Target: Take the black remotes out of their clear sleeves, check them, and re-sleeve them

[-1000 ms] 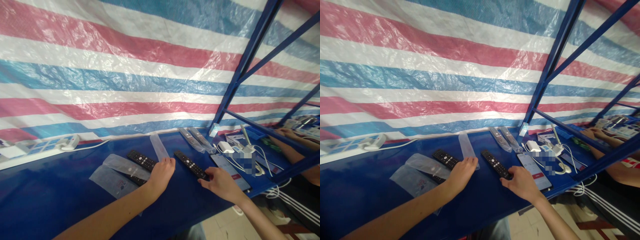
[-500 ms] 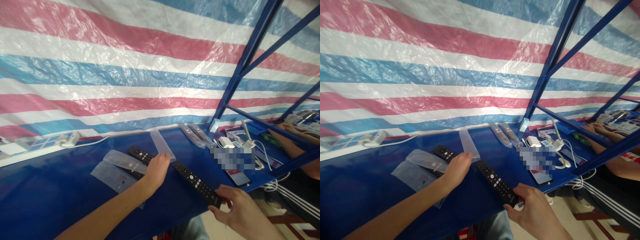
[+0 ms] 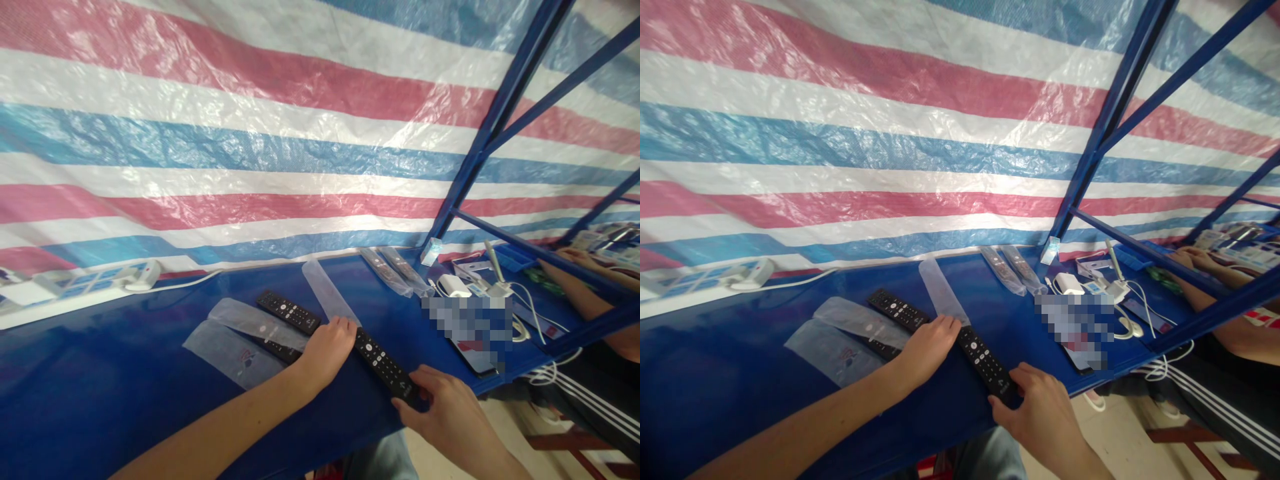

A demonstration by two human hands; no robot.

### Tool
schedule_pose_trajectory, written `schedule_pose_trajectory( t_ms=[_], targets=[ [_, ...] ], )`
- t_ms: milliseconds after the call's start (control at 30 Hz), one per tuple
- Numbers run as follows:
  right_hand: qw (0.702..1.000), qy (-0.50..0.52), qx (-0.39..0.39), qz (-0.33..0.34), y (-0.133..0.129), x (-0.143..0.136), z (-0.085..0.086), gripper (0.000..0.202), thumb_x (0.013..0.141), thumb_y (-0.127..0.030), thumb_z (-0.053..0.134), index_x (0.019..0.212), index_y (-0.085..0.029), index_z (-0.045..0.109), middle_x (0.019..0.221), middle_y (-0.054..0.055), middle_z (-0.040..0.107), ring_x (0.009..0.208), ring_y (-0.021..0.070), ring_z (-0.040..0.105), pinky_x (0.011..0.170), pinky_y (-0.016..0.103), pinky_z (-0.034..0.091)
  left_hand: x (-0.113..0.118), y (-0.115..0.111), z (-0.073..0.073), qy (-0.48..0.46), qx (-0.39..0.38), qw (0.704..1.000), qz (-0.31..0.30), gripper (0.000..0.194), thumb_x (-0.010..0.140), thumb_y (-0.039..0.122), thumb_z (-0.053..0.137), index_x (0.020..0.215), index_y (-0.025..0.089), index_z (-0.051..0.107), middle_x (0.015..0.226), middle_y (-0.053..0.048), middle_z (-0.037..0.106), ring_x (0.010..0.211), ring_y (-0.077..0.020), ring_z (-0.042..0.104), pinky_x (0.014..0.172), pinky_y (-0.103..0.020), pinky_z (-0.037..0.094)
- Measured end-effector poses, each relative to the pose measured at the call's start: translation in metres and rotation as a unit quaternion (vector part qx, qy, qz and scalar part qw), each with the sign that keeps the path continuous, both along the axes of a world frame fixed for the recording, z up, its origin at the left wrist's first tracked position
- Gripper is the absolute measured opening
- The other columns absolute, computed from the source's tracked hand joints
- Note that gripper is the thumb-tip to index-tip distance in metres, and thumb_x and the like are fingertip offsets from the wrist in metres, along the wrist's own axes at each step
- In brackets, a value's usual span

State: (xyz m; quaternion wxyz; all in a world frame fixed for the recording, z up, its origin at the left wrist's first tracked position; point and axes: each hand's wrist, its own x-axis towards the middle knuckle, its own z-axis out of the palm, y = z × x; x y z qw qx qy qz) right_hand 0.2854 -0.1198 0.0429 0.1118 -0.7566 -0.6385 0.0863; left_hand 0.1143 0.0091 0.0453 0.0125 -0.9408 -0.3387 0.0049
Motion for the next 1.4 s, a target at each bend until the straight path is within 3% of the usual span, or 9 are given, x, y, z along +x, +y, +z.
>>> schedule_pose_trajectory(
  t_ms=[267, 500, 667, 800, 967, 1100, 1200, 1300, 1400],
  targets=[
    [0.999, -0.008, 0.038, 0.026, 0.038, -0.019, -0.011, 0.031, 0.077, -0.051, 0.063, 0.067, -0.022, 0.06, 0.072, 0.002, 0.063, 0.062, 0.016, 0.059, 0.056, 0.027, 0.036, 0.003, -0.004, -0.005, -0.011, 0.024, 0.998, -0.065, 0.018, 0.09, 0.009, 0.043, 0.103, 0.012, 0.056, 0.096, -0.01, 0.062, 0.094, -0.0224, 0.059, 0.071, -0.032, 0.054],
    [0.99, 0.059, 0.044, 0.123, 0.049, -0.005, -0.008, 0.021, 0.079, -0.044, 0.066, 0.086, -0.024, 0.064, 0.081, -0.001, 0.064, 0.071, 0.0146, 0.061, 0.061, 0.024, 0.041, 0.003, -0.007, 0.002, -0.024, -0.032, 0.998, -0.039, 0.019, 0.091, 0.008, 0.04, 0.104, 0.011, 0.054, 0.102, -0.011, 0.061, 0.099, -0.0226, 0.058, 0.077, -0.033, 0.053],
    [0.996, 0.012, 0.062, 0.061, 0.061, -0.008, -0.01, 0.021, 0.082, -0.03, 0.06, 0.064, -0.022, 0.054, 0.069, -0.001, 0.06, 0.063, 0.0129, 0.055, 0.055, 0.024, 0.033, 0.002, -0.019, 0.005, -0.052, -0.074, 0.994, -0.063, 0.021, 0.089, 0.007, 0.04, 0.104, 0.013, 0.053, 0.102, -0.009, 0.061, 0.099, -0.0217, 0.057, 0.081, -0.033, 0.052],
    [0.999, -0.034, 0.037, 0.007, 0.081, -0.026, -0.007, 0.018, 0.08, -0.012, 0.05, 0.065, -0.021, 0.054, 0.069, -0.002, 0.059, 0.06, 0.0119, 0.053, 0.052, 0.025, 0.024, 0.004, -0.033, 0.002, -0.071, -0.06, 0.992, -0.082, 0.029, 0.09, 0.007, 0.036, 0.115, 0.011, 0.05, 0.114, -0.013, 0.058, 0.105, -0.0213, 0.056, 0.08, -0.031, 0.053],
    [0.999, 0.011, -0.019, 0.047, 0.074, -0.014, 0.005, 0.005, 0.077, -0.021, 0.058, 0.081, -0.021, 0.06, 0.082, 0.001, 0.064, 0.071, 0.0145, 0.058, 0.058, 0.024, 0.032, -0.009, -0.034, 0.011, -0.08, -0.042, 0.994, -0.054, 0.022, 0.096, 0.023, 0.036, 0.097, 0.016, 0.057, 0.093, -0.006, 0.064, 0.089, -0.0205, 0.061, 0.069, -0.031, 0.054],
    [0.991, 0.101, 0.001, 0.091, 0.062, -0.001, 0.018, 0.024, 0.084, -0.04, 0.055, 0.098, -0.023, 0.063, 0.089, 0.002, 0.066, 0.075, 0.0149, 0.06, 0.068, 0.025, 0.041, -0.04, -0.026, 0.018, -0.1, 0.03, 0.994, 0.025, 0.026, 0.096, 0.03, 0.039, 0.087, 0.017, 0.059, 0.083, -0.006, 0.063, 0.083, -0.02, 0.061, 0.068, -0.03, 0.051],
    [0.997, 0.039, 0.054, 0.047, 0.071, -0.017, 0.023, 0.036, 0.088, -0.051, 0.046, 0.096, -0.021, 0.064, 0.089, 0.005, 0.067, 0.078, 0.018, 0.063, 0.068, 0.027, 0.042, -0.059, -0.022, 0.009, -0.096, 0.09, 0.987, 0.09, 0.023, 0.094, 0.027, 0.041, 0.089, 0.015, 0.06, 0.083, -0.007, 0.063, 0.079, -0.0193, 0.06, 0.065, -0.028, 0.049],
    [0.995, -0.08, 0.042, 0.032, 0.091, -0.046, 0.02, 0.045, 0.085, -0.06, 0.048, 0.089, -0.017, 0.064, 0.089, 0.01, 0.068, 0.082, 0.0245, 0.065, 0.067, 0.031, 0.043, -0.066, -0.022, -0.005, -0.097, 0.135, 0.979, 0.121, 0.023, 0.093, 0.027, 0.042, 0.088, 0.015, 0.061, 0.08, -0.007, 0.063, 0.077, -0.0197, 0.06, 0.062, -0.028, 0.048],
    [0.99, -0.133, 0.02, 0.031, 0.107, -0.063, 0.013, 0.042, 0.084, -0.055, 0.053, 0.088, -0.015, 0.065, 0.088, 0.013, 0.068, 0.087, 0.0271, 0.065, 0.071, 0.032, 0.044, -0.067, -0.024, -0.013, -0.105, 0.165, 0.973, 0.125, 0.024, 0.093, 0.025, 0.042, 0.082, 0.016, 0.061, 0.076, -0.006, 0.061, 0.076, -0.0206, 0.059, 0.059, -0.029, 0.046]
  ],
)
